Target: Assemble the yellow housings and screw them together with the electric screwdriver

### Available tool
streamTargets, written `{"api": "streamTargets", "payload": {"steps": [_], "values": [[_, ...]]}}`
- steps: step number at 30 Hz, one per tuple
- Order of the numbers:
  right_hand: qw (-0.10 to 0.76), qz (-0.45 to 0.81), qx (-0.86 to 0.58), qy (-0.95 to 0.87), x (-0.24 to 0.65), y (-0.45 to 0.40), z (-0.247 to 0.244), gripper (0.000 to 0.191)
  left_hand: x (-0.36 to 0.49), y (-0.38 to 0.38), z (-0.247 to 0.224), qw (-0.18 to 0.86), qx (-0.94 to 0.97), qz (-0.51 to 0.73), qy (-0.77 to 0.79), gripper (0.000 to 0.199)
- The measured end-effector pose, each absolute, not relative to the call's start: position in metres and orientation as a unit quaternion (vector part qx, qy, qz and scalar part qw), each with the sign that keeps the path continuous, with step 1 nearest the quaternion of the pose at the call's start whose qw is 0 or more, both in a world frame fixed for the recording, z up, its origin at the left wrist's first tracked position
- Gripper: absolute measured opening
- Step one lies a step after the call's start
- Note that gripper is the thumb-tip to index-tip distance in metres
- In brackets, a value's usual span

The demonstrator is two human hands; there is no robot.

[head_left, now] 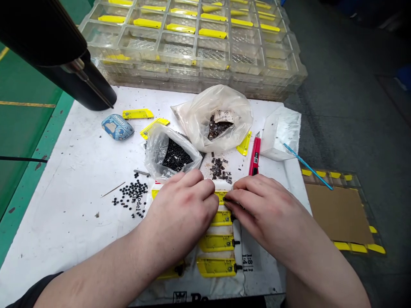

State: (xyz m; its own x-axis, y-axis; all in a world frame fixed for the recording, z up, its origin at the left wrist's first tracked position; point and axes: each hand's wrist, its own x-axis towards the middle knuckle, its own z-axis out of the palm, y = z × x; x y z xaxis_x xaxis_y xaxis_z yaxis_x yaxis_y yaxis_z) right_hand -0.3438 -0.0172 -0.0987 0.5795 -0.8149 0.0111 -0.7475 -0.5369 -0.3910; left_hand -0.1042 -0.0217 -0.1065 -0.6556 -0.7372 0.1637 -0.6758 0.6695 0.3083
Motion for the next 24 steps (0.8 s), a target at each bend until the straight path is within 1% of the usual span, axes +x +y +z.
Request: {"api": "streamTargets", "payload": {"steps": [8,13,24], "values": [[0.185,-0.098,-0.868,0.45,-0.3429,-0.018,-0.1009,0.01,-0.1052,-0.0202,-0.1123,0.151,0.389,-0.111,-0.902,0.013],[0.184,-0.098,-0.868,0.451,-0.3427,-0.017,-0.1005,0.01,-0.1046,-0.0192,-0.1138,0.154,0.388,-0.111,-0.902,0.012],[0.187,-0.101,-0.869,0.447,-0.3426,-0.0194,-0.1003,0.01,-0.1047,-0.0217,-0.1064,0.129,0.388,-0.115,-0.905,0.012]]}}
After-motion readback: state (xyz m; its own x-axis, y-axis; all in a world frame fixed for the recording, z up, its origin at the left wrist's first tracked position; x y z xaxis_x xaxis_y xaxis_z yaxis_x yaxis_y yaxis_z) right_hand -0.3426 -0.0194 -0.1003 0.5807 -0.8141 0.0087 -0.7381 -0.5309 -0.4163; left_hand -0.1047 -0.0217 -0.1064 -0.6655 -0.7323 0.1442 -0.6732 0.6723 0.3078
